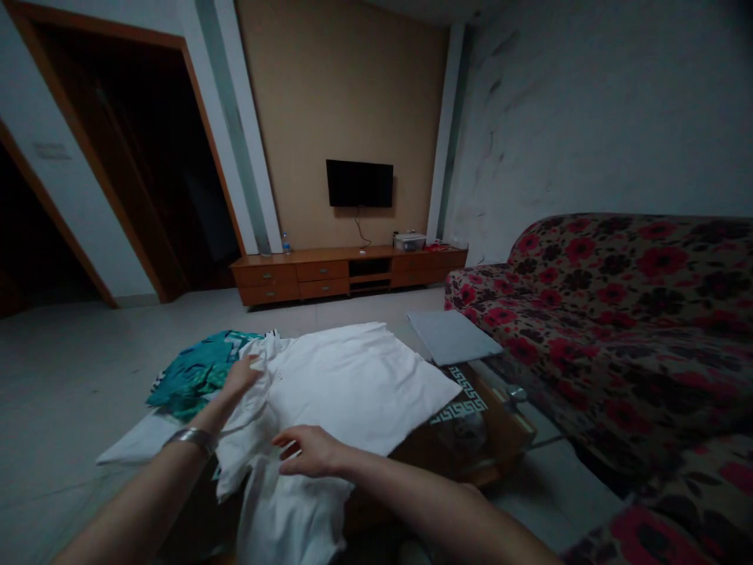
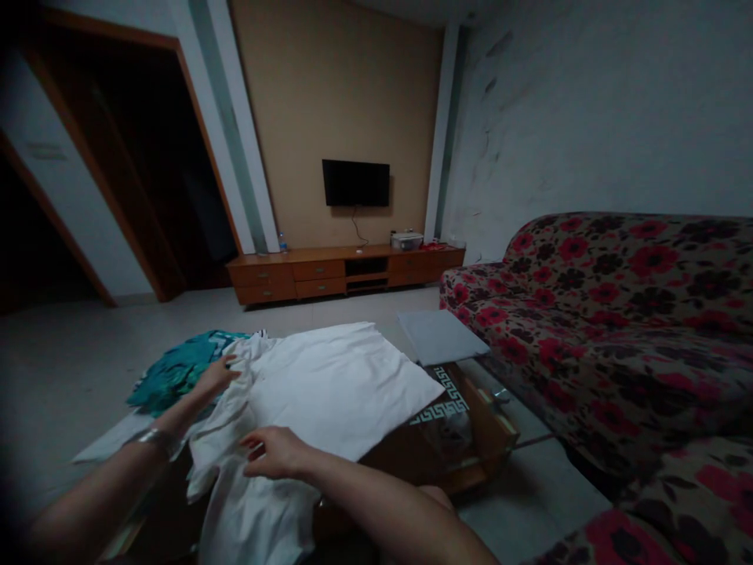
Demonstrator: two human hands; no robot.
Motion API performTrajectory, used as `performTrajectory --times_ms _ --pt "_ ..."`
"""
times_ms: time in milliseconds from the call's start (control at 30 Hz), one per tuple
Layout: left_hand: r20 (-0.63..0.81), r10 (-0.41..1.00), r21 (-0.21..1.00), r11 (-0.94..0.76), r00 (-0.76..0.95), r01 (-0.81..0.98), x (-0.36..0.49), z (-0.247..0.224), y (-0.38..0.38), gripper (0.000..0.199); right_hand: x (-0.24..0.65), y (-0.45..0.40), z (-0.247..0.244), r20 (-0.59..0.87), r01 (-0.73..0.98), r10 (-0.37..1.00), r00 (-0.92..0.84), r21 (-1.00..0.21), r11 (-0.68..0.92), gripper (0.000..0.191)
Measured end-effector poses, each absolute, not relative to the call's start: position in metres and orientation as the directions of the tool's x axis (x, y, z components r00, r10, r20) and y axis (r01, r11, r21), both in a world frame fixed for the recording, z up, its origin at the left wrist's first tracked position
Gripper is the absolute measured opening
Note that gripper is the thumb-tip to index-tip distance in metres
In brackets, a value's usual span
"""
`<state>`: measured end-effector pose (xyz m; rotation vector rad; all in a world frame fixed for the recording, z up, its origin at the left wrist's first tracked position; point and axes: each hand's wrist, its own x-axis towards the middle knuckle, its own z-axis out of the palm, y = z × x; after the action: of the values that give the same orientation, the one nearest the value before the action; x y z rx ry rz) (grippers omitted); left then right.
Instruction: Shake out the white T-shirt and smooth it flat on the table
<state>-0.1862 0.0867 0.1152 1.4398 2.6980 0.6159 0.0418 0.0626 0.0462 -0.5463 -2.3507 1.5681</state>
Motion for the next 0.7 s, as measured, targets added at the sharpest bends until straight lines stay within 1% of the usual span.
performTrajectory --times_ms 33,67,100,133,200,233,267,300,400,467,533,600,700 --pt "0.119 0.834 0.348 0.472 -0.538 0.810 -0.174 0.096 0.085 0.037 0.043 0.070 0.036 -0.012 0.180 0.426 -0.905 -0.916 0.358 0.046" --pt "0.075 0.867 0.346 0.441 -0.493 0.828 -0.162 0.077 0.081 0.037 0.049 0.081 0.027 -0.021 0.204 0.442 -0.897 -0.906 0.372 0.043" --pt "0.027 0.894 0.345 0.412 -0.448 0.843 -0.149 0.059 0.077 0.034 0.058 0.095 0.020 -0.023 0.242 0.489 -0.872 -0.888 0.390 0.037" --pt "-0.032 0.931 0.347 0.353 -0.365 0.869 -0.137 0.040 0.072 0.033 0.070 0.112 0.015 -0.028 0.310 0.565 -0.825 -0.857 0.411 0.032" --pt "-0.205 0.965 0.306 0.219 -0.160 0.927 -0.115 0.010 0.061 0.037 0.102 0.151 0.008 -0.053 0.519 0.737 -0.674 -0.744 0.421 0.027" --pt "-0.274 0.957 0.274 0.171 -0.094 0.946 -0.107 -0.002 0.055 0.041 0.121 0.171 0.006 -0.065 0.643 0.820 -0.569 -0.656 0.394 0.026" --pt "-0.334 0.941 0.228 0.143 -0.060 0.963 -0.101 -0.010 0.050 0.047 0.141 0.189 0.003 -0.071 0.725 0.877 -0.475 -0.596 0.344 0.028" --pt "-0.372 0.926 0.175 0.136 -0.063 0.975 -0.096 -0.016 0.047 0.054 0.161 0.205 -0.001 -0.077 0.781 0.914 -0.398 -0.551 0.294 0.029" --pt "-0.402 0.907 0.027 0.145 -0.122 0.989 -0.090 -0.019 0.044 0.065 0.218 0.236 -0.015 -0.127 0.902 0.977 -0.172 -0.418 0.105 0.033" --pt "-0.391 0.913 -0.001 0.127 -0.117 0.992 -0.089 -0.017 0.046 0.065 0.247 0.243 -0.026 -0.153 0.951 0.988 -0.018 -0.309 -0.030 0.034" --pt "-0.383 0.918 -0.005 0.110 -0.103 0.994 -0.088 -0.016 0.049 0.064 0.265 0.246 -0.036 -0.159 0.968 0.983 0.093 -0.217 -0.127 0.036" --pt "-0.373 0.921 -0.004 0.120 -0.113 0.993 -0.087 -0.018 0.050 0.063 0.273 0.249 -0.043 -0.162 0.973 0.976 0.142 -0.159 -0.168 0.038" --pt "-0.364 0.924 0.007 0.127 -0.116 0.992 -0.088 -0.023 0.049 0.063 0.272 0.257 -0.052 -0.192 0.978 0.971 0.146 -0.121 -0.171 0.039"
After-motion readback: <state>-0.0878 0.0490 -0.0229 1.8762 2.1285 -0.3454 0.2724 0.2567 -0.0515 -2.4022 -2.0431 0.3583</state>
